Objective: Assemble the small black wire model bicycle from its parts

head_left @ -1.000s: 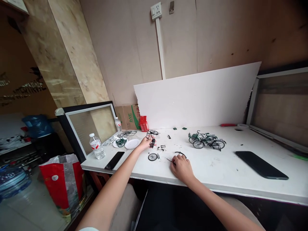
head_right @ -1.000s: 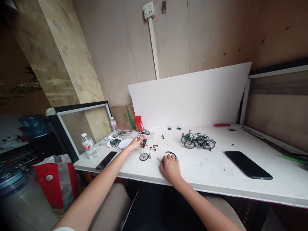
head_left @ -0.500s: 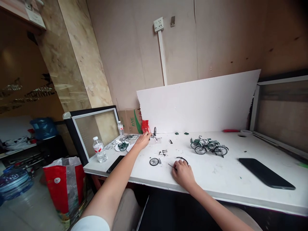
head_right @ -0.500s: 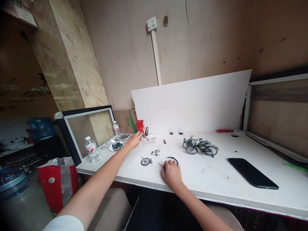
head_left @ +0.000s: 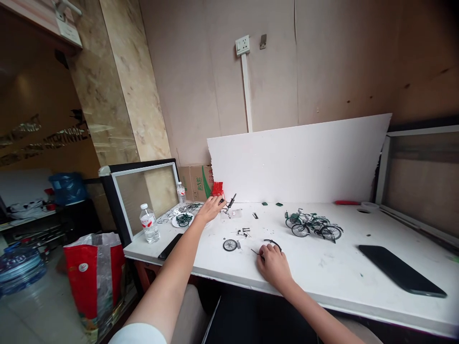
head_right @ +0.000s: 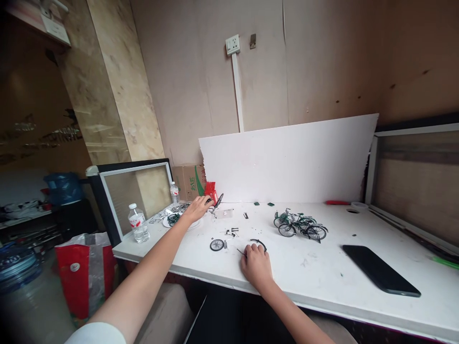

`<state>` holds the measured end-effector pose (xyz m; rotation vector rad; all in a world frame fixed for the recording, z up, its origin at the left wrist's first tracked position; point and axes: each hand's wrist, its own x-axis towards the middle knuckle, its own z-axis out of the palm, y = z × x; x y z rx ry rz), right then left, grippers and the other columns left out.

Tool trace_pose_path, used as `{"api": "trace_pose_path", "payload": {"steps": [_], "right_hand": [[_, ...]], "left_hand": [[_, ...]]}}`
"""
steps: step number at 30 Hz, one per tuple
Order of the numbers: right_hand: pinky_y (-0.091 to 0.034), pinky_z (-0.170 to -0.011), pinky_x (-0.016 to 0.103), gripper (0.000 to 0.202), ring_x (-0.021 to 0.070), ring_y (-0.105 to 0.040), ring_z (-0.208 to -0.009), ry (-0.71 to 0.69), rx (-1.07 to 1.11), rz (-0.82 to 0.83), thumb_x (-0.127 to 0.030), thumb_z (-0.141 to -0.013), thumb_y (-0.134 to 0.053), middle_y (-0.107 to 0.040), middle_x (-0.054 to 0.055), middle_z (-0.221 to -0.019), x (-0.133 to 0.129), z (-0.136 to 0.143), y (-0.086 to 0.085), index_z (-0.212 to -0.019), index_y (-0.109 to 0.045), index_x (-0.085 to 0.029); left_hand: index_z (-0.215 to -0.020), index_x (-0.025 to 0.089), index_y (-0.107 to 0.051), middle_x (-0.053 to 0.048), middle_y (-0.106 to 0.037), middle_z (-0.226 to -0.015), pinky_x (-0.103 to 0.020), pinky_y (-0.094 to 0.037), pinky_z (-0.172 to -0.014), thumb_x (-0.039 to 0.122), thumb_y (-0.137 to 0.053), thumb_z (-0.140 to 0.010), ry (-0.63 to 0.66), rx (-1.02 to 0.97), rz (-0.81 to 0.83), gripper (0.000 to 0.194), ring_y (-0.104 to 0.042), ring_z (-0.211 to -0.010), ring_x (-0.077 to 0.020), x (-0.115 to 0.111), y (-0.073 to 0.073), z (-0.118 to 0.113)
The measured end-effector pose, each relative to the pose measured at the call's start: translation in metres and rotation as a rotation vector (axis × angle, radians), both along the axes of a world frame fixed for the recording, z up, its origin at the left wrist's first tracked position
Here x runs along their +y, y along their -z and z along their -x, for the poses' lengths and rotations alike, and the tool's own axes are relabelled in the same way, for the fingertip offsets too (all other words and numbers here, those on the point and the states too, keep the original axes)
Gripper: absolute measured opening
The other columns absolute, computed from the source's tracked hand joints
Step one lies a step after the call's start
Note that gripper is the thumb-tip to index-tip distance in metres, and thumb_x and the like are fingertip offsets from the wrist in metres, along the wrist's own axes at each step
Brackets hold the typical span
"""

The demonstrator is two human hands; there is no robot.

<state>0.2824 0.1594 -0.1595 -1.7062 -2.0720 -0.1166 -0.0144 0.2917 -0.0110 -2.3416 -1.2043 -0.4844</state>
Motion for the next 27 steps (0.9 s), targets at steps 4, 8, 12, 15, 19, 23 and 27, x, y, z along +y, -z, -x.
{"api": "trace_pose_path", "payload": {"steps": [4, 8, 12, 15, 19, 23, 27], "right_hand": [[-0.04, -0.088, 0.038, 0.026, 0.0317, -0.062, -0.115, 0.004, -0.015, 0.005, -0.024, -0.107, -0.047, -0.072, 0.015, -0.115, 0.0, 0.0, 0.0, -0.11, -0.072, -0.016], [-0.041, -0.088, 0.037, 0.026, 0.0313, -0.062, -0.115, 0.001, -0.013, 0.002, -0.024, -0.108, -0.046, -0.072, 0.016, -0.115, 0.001, -0.001, 0.002, -0.109, -0.071, -0.016], [-0.041, -0.087, 0.038, 0.025, 0.0315, -0.062, -0.114, -0.001, -0.011, 0.0, -0.024, -0.108, -0.047, -0.072, 0.015, -0.115, 0.001, -0.001, 0.002, -0.109, -0.071, -0.016], [-0.041, -0.087, 0.038, 0.025, 0.0312, -0.062, -0.113, 0.0, -0.012, -0.001, -0.024, -0.108, -0.047, -0.072, 0.015, -0.114, 0.0, 0.0, 0.0, -0.108, -0.071, -0.016], [-0.041, -0.086, 0.038, 0.024, 0.0313, -0.062, -0.112, -0.011, -0.014, -0.005, -0.024, -0.107, -0.048, -0.072, 0.015, -0.113, -0.001, 0.0, -0.002, -0.107, -0.071, -0.016], [-0.041, -0.085, 0.038, 0.025, 0.031, -0.063, -0.111, -0.014, -0.021, -0.012, -0.025, -0.107, -0.049, -0.072, 0.014, -0.11, -0.001, 0.0, -0.003, -0.105, -0.072, -0.017], [-0.041, -0.085, 0.037, 0.024, 0.0311, -0.063, -0.11, -0.028, -0.038, -0.008, -0.026, -0.108, -0.049, -0.073, 0.014, -0.107, -0.003, 0.0, -0.005, -0.106, -0.072, -0.017]], "left_hand": [[-0.129, 0.025, -0.071, -0.016, -0.063, -0.135, -0.045, -0.037, -0.119, 0.001, -0.043, -0.094, 0.129, -0.09, 0.107, 0.051, -0.059, -0.127, -0.0279, -0.001, 0.003, -0.01], [-0.126, 0.027, -0.072, -0.016, -0.063, -0.137, -0.046, -0.037, -0.12, 0.003, -0.045, -0.095, 0.151, -0.132, 0.136, 0.048, -0.059, -0.13, -0.0283, -0.002, 0.011, -0.017], [-0.125, 0.028, -0.072, -0.015, -0.063, -0.141, -0.047, -0.038, -0.12, 0.001, -0.043, -0.095, 0.147, -0.134, 0.147, 0.049, -0.059, -0.132, -0.0283, -0.004, 0.026, -0.02], [-0.127, 0.028, -0.072, -0.015, -0.061, -0.147, -0.048, -0.04, -0.119, -0.001, -0.04, -0.094, 0.111, -0.13, 0.137, 0.055, -0.059, -0.133, -0.0288, -0.005, 0.04, -0.017], [-0.127, 0.029, -0.073, -0.014, -0.059, -0.151, -0.049, -0.042, -0.119, -0.001, -0.044, -0.092, 0.09, -0.189, 0.131, 0.054, -0.061, -0.129, -0.0292, -0.007, 0.058, -0.007], [-0.127, 0.028, -0.073, -0.014, -0.059, -0.147, -0.05, -0.043, -0.12, -0.001, -0.042, -0.093, 0.086, -0.223, 0.13, 0.055, -0.062, -0.127, -0.0289, -0.012, 0.07, -0.004], [-0.132, 0.028, -0.07, -0.011, -0.061, -0.142, -0.046, -0.042, -0.122, 0.0, -0.043, -0.093, 0.068, -0.289, 0.14, 0.056, -0.06, -0.129, -0.0273, -0.021, 0.082, -0.013]]}}
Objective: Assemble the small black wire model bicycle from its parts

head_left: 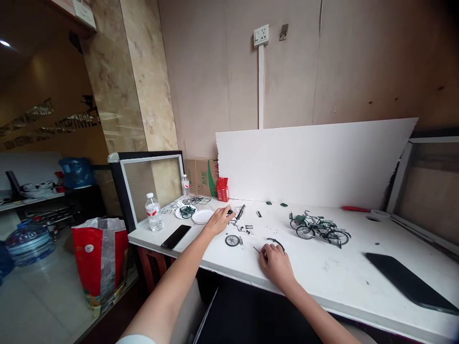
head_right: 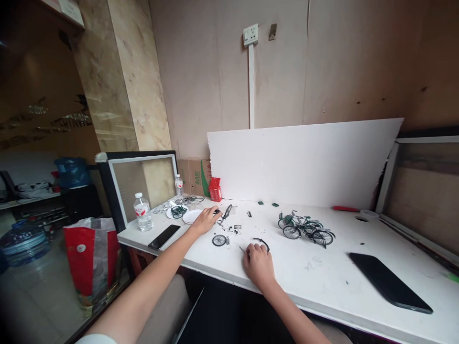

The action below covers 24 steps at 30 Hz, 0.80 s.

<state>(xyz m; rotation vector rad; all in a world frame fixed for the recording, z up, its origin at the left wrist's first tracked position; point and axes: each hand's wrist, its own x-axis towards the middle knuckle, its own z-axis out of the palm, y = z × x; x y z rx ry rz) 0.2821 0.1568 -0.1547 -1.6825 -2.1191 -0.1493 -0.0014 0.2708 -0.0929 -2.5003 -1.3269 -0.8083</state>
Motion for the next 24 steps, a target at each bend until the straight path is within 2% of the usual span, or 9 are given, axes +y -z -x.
{"api": "trace_pose_path", "payload": {"steps": [7, 13, 19, 24], "right_hand": [[-0.039, -0.084, 0.036, 0.024, 0.0306, -0.062, -0.11, -0.013, 0.001, -0.007, -0.029, -0.107, -0.051, -0.074, 0.014, -0.109, -0.001, 0.0, 0.001, -0.104, -0.071, -0.017], [-0.037, -0.084, 0.036, 0.022, 0.0302, -0.062, -0.108, -0.031, 0.01, 0.009, -0.029, -0.106, -0.052, -0.075, 0.014, -0.108, 0.0, 0.0, 0.001, -0.104, -0.071, -0.017], [-0.037, -0.082, 0.036, 0.022, 0.0307, -0.061, -0.107, -0.04, 0.006, 0.001, -0.03, -0.107, -0.052, -0.074, 0.012, -0.107, 0.001, 0.0, 0.002, -0.102, -0.069, -0.018], [-0.038, -0.082, 0.036, 0.022, 0.031, -0.062, -0.107, -0.049, 0.006, 0.009, -0.03, -0.106, -0.052, -0.074, 0.012, -0.105, 0.0, -0.001, 0.0, -0.101, -0.069, -0.018]], "left_hand": [[-0.135, 0.024, -0.065, -0.015, -0.055, -0.141, -0.047, -0.048, -0.114, -0.002, -0.046, -0.088, -0.066, -0.142, 0.022, 0.057, -0.061, -0.124, -0.0303, -0.028, 0.023, -0.025], [-0.139, 0.023, -0.057, -0.014, -0.053, -0.138, -0.039, -0.053, -0.107, 0.001, -0.045, -0.092, -0.095, -0.406, 0.107, 0.053, -0.065, -0.116, -0.0239, -0.053, 0.046, -0.031], [-0.137, 0.021, -0.055, -0.015, -0.055, -0.137, -0.042, -0.05, -0.113, 0.0, -0.044, -0.09, -0.056, -0.55, 0.129, 0.052, -0.061, -0.126, -0.025, -0.058, 0.065, -0.025], [-0.137, 0.021, -0.056, -0.015, -0.058, -0.136, -0.044, -0.048, -0.116, 0.001, -0.042, -0.093, -0.068, -0.627, 0.082, 0.05, -0.059, -0.13, -0.0259, -0.059, 0.071, -0.021]]}}
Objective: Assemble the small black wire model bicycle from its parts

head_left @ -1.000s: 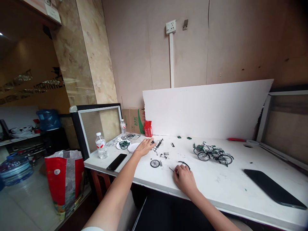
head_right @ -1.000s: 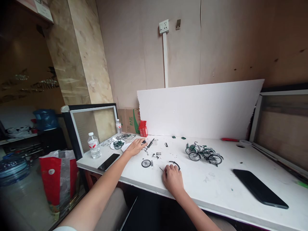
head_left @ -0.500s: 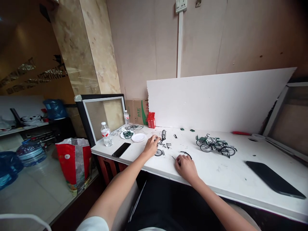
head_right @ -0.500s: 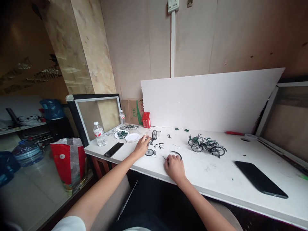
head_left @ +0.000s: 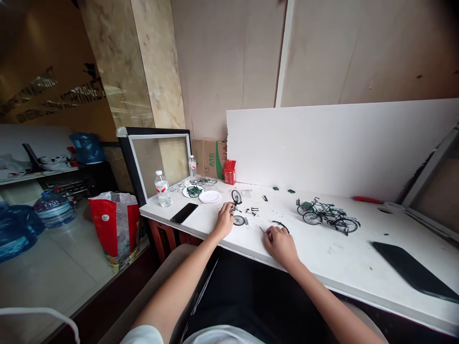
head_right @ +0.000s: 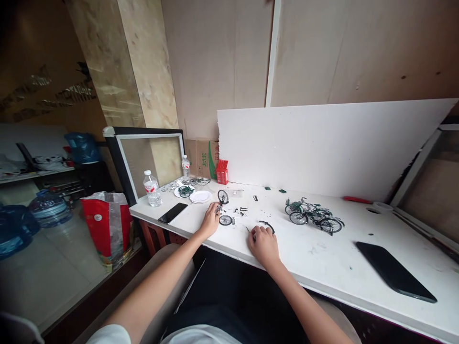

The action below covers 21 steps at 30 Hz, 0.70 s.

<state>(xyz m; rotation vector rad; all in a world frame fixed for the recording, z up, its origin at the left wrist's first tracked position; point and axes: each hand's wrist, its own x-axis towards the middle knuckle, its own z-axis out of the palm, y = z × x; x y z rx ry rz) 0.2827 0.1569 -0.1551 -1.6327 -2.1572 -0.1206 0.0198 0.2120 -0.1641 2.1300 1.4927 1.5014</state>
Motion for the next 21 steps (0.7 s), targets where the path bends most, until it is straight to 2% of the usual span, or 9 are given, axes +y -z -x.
{"api": "trace_pose_path", "payload": {"steps": [4, 8, 13, 21], "right_hand": [[-0.039, -0.082, 0.037, 0.022, 0.0316, -0.062, -0.106, -0.005, -0.005, 0.011, -0.031, -0.107, -0.051, -0.074, 0.012, -0.102, 0.002, -0.001, 0.0, -0.103, -0.069, -0.018], [-0.041, -0.081, 0.038, 0.022, 0.0326, -0.063, -0.105, -0.012, -0.006, 0.009, -0.033, -0.106, -0.05, -0.073, 0.012, -0.1, 0.005, -0.003, 0.004, -0.101, -0.067, -0.02], [-0.044, -0.081, 0.04, 0.024, 0.0329, -0.063, -0.096, -0.077, 0.063, -0.014, -0.038, -0.104, -0.049, -0.072, 0.012, -0.092, 0.014, -0.01, 0.014, -0.097, -0.066, -0.022], [-0.047, -0.076, 0.044, 0.043, 0.0347, -0.062, -0.086, -0.138, 0.217, -0.053, -0.062, -0.095, -0.047, -0.07, 0.011, -0.083, 0.028, -0.018, 0.026, -0.09, -0.067, -0.024]], "left_hand": [[-0.136, 0.021, -0.06, -0.016, -0.056, -0.143, -0.046, -0.046, -0.12, -0.004, -0.045, -0.085, -0.008, 0.013, -0.015, 0.059, -0.057, -0.135, -0.0273, -0.001, 0.001, -0.002], [-0.132, 0.022, -0.065, -0.014, -0.058, -0.147, -0.049, -0.044, -0.122, -0.008, -0.046, -0.081, -0.028, 0.136, -0.018, 0.062, -0.056, -0.136, -0.0293, -0.004, 0.001, -0.007], [-0.132, 0.02, -0.064, -0.015, -0.061, -0.143, -0.05, -0.049, -0.115, -0.007, -0.045, -0.085, -0.063, 0.205, -0.083, 0.058, -0.058, -0.134, -0.0309, -0.007, -0.002, -0.01], [-0.131, 0.022, -0.062, -0.01, -0.064, -0.137, -0.041, -0.052, -0.111, -0.006, -0.047, -0.092, -0.098, 0.27, -0.138, 0.05, -0.061, -0.131, -0.0245, -0.008, 0.0, -0.009]]}}
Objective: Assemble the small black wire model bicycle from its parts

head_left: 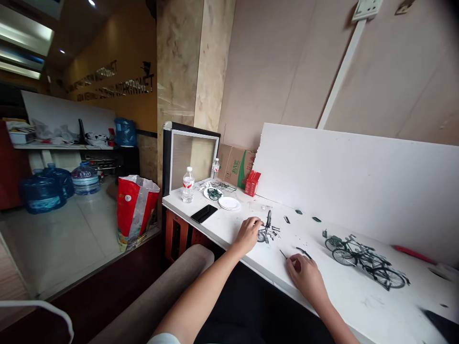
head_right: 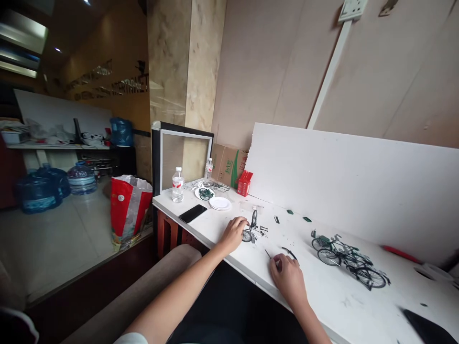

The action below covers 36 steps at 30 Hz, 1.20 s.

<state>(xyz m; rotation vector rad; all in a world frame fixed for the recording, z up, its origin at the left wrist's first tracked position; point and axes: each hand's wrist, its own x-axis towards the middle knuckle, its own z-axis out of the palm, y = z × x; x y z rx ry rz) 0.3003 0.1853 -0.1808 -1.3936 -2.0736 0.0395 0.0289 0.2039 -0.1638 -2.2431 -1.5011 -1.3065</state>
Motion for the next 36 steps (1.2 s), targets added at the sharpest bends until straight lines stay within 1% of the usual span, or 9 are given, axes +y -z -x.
{"api": "trace_pose_path", "payload": {"steps": [3, 8, 13, 15, 20, 24, 28, 32, 36], "right_hand": [[-0.046, -0.073, 0.043, 0.043, 0.0342, -0.063, -0.083, -0.004, 0.01, 0.002, -0.063, -0.093, -0.048, -0.069, 0.011, -0.08, 0.0, 0.001, -0.001, -0.088, -0.066, -0.025], [-0.046, -0.071, 0.043, 0.042, 0.0347, -0.064, -0.083, -0.006, 0.028, 0.015, -0.063, -0.093, -0.049, -0.068, 0.011, -0.077, -0.001, 0.002, -0.003, -0.087, -0.066, -0.024], [-0.046, -0.073, 0.042, 0.04, 0.0342, -0.063, -0.084, -0.007, 0.029, 0.016, -0.06, -0.093, -0.049, -0.069, 0.011, -0.078, -0.002, 0.002, -0.001, -0.088, -0.066, -0.024], [-0.045, -0.074, 0.042, 0.039, 0.0341, -0.063, -0.084, -0.002, 0.014, -0.003, -0.058, -0.094, -0.048, -0.069, 0.012, -0.079, -0.002, 0.002, -0.001, -0.088, -0.066, -0.024], [-0.044, -0.074, 0.04, 0.035, 0.0325, -0.062, -0.084, 0.004, -0.021, -0.05, -0.052, -0.097, -0.048, -0.069, 0.012, -0.08, -0.004, 0.004, -0.001, -0.087, -0.064, -0.023], [-0.043, -0.074, 0.04, 0.033, 0.0327, -0.062, -0.086, 0.012, -0.028, -0.032, -0.05, -0.098, -0.049, -0.069, 0.011, -0.08, -0.005, 0.005, -0.001, -0.088, -0.064, -0.023], [-0.043, -0.074, 0.04, 0.034, 0.0332, -0.062, -0.087, 0.005, -0.028, -0.031, -0.051, -0.099, -0.048, -0.068, 0.011, -0.079, -0.006, 0.005, -0.002, -0.089, -0.065, -0.023], [-0.044, -0.074, 0.04, 0.036, 0.0336, -0.063, -0.088, 0.004, -0.024, -0.034, -0.051, -0.098, -0.047, -0.068, 0.012, -0.079, -0.006, 0.005, -0.001, -0.09, -0.066, -0.022], [-0.045, -0.075, 0.041, 0.036, 0.0334, -0.063, -0.088, 0.007, -0.028, -0.023, -0.051, -0.098, -0.047, -0.068, 0.012, -0.08, -0.006, 0.004, -0.001, -0.09, -0.066, -0.022]], "left_hand": [[-0.13, 0.022, -0.062, -0.009, -0.065, -0.135, -0.039, -0.053, -0.109, -0.005, -0.049, -0.092, 0.002, 0.01, 0.003, 0.048, -0.062, -0.128, -0.0238, 0.0, 0.001, 0.0], [-0.126, 0.022, -0.063, -0.008, -0.067, -0.129, -0.037, -0.054, -0.104, -0.006, -0.05, -0.093, -0.007, 0.018, 0.034, 0.045, -0.065, -0.117, -0.0226, -0.001, 0.002, -0.002], [-0.128, 0.022, -0.063, -0.009, -0.066, -0.134, -0.037, -0.054, -0.105, -0.006, -0.049, -0.093, -0.017, 0.0, 0.055, 0.047, -0.065, -0.118, -0.023, -0.003, 0.0, -0.002], [-0.128, 0.022, -0.063, -0.009, -0.064, -0.136, -0.037, -0.055, -0.103, -0.006, -0.049, -0.092, -0.025, -0.013, 0.063, 0.048, -0.066, -0.116, -0.0232, -0.005, -0.001, -0.002], [-0.127, 0.023, -0.064, -0.009, -0.064, -0.134, -0.036, -0.056, -0.098, -0.005, -0.049, -0.092, -0.002, -0.049, 0.072, 0.048, -0.067, -0.109, -0.0223, -0.008, -0.002, -0.002], [-0.129, 0.023, -0.063, -0.009, -0.063, -0.135, -0.036, -0.056, -0.099, -0.006, -0.048, -0.091, 0.004, -0.056, 0.066, 0.05, -0.066, -0.112, -0.0223, -0.008, 0.0, -0.002], [-0.13, 0.023, -0.063, -0.009, -0.063, -0.135, -0.036, -0.056, -0.1, -0.006, -0.049, -0.09, -0.018, -0.041, 0.072, 0.051, -0.066, -0.112, -0.0224, -0.008, 0.0, -0.002], [-0.127, 0.022, -0.063, -0.009, -0.065, -0.132, -0.037, -0.055, -0.1, -0.007, -0.048, -0.091, -0.038, -0.023, 0.061, 0.049, -0.066, -0.111, -0.0227, -0.01, -0.002, -0.003], [-0.123, 0.021, -0.063, -0.008, -0.068, -0.128, -0.038, -0.054, -0.101, -0.007, -0.049, -0.091, -0.019, -0.016, 0.056, 0.045, -0.066, -0.113, -0.0229, -0.013, -0.006, -0.003]]}}
